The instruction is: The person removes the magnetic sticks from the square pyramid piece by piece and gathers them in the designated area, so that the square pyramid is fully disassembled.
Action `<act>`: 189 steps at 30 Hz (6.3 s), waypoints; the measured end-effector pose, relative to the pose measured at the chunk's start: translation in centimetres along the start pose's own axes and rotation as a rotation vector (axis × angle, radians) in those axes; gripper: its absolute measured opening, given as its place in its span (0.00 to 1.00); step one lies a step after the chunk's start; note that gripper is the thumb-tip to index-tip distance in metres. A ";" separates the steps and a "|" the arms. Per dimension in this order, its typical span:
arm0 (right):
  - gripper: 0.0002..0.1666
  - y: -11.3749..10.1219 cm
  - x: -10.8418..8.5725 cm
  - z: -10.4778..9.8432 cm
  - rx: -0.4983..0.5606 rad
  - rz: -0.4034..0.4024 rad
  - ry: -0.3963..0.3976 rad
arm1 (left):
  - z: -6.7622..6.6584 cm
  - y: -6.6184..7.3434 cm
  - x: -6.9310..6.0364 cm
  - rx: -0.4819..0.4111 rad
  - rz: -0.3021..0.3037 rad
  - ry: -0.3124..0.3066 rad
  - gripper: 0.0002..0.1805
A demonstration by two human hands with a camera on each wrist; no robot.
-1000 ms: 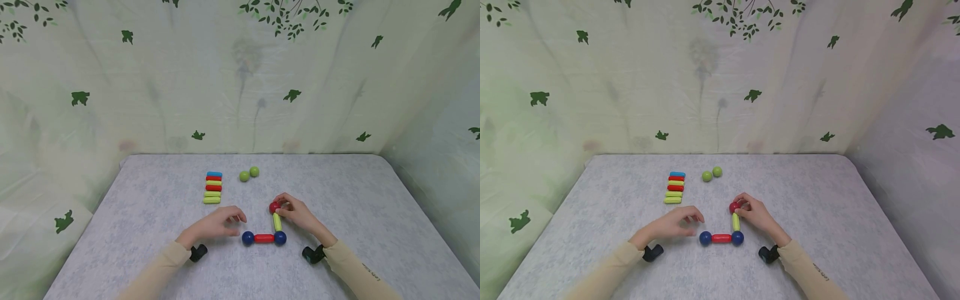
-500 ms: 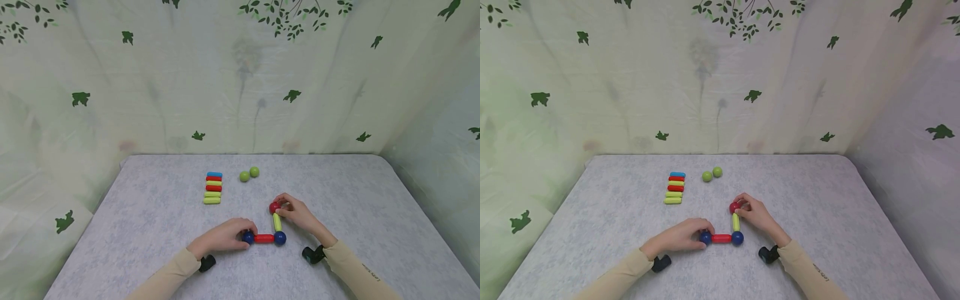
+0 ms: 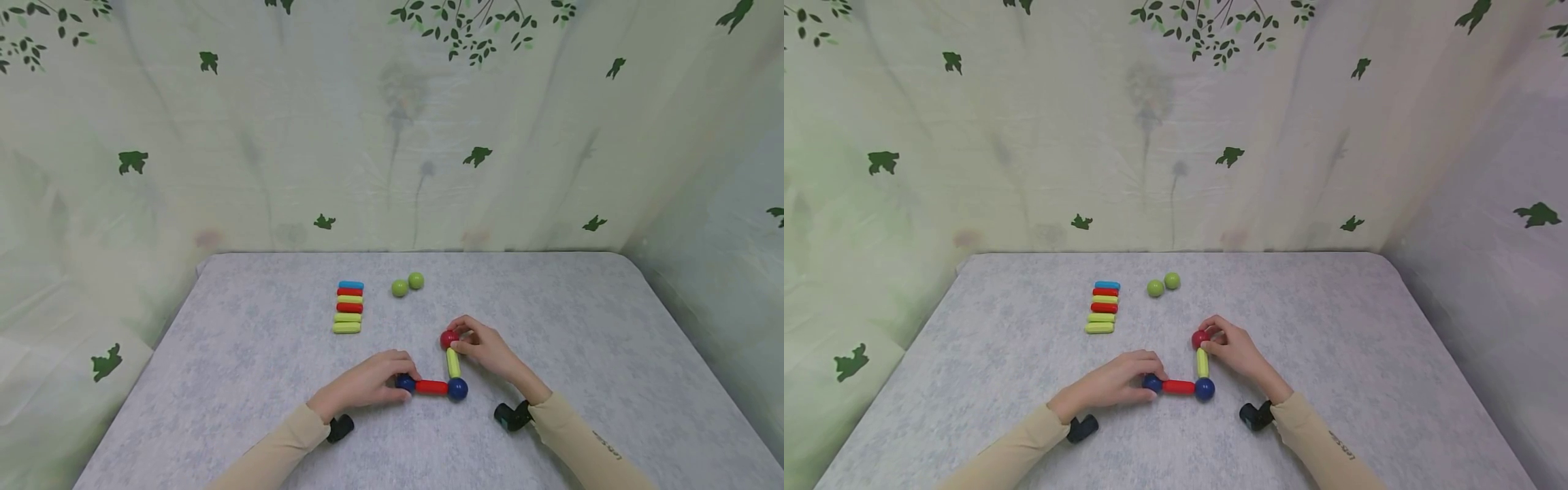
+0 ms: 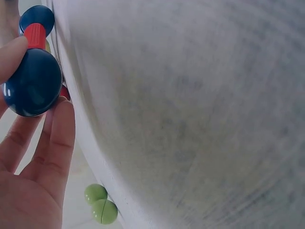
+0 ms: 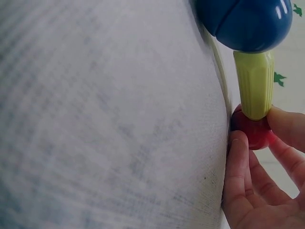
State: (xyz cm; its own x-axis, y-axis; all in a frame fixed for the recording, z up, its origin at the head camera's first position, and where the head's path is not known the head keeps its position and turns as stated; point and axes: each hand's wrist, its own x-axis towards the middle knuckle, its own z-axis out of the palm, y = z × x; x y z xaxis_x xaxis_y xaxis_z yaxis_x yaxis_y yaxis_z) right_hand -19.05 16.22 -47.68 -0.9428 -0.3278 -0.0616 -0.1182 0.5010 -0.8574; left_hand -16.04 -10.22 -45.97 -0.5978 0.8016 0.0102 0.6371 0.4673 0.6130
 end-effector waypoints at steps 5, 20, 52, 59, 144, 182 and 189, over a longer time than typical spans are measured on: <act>0.13 0.0 0.0 0.0 -0.003 -0.004 0.002 | 0.1 -0.1 0.0 0.008 0.006 0.004 0.10; 0.13 0.0 0.0 -0.1 0.002 -0.010 -0.003 | 0.1 0.3 -0.1 0.052 0.016 0.012 0.10; 0.13 -0.2 0.2 0.0 -0.001 0.013 -0.006 | -3.0 -5.0 9.6 0.109 -0.313 0.411 0.13; 0.13 -0.1 0.2 -0.1 0.007 0.011 -0.009 | -3.1 -5.4 9.9 0.150 -0.347 0.444 0.15; 0.14 0.3 -1.1 -0.3 0.081 0.117 0.098 | -3.6 -5.5 -4.4 0.185 -0.364 0.423 0.16; 0.15 0.3 -2.1 0.0 0.109 0.082 -0.014 | 0.7 0.1 1.9 0.111 -0.113 0.109 0.16; 0.17 -0.2 -2.3 0.0 0.096 0.054 -0.033 | 0.7 0.0 2.0 0.171 -0.089 0.130 0.11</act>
State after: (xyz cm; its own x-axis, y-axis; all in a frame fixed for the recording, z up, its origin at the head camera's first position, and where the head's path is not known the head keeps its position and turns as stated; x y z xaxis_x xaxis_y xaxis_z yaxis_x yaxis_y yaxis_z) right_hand -16.91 16.90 -47.34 -0.9358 -0.3298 -0.1244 -0.0358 0.4399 -0.8973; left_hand -16.92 -8.38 -46.48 -0.7060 0.7047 0.0709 0.6458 0.5994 0.4730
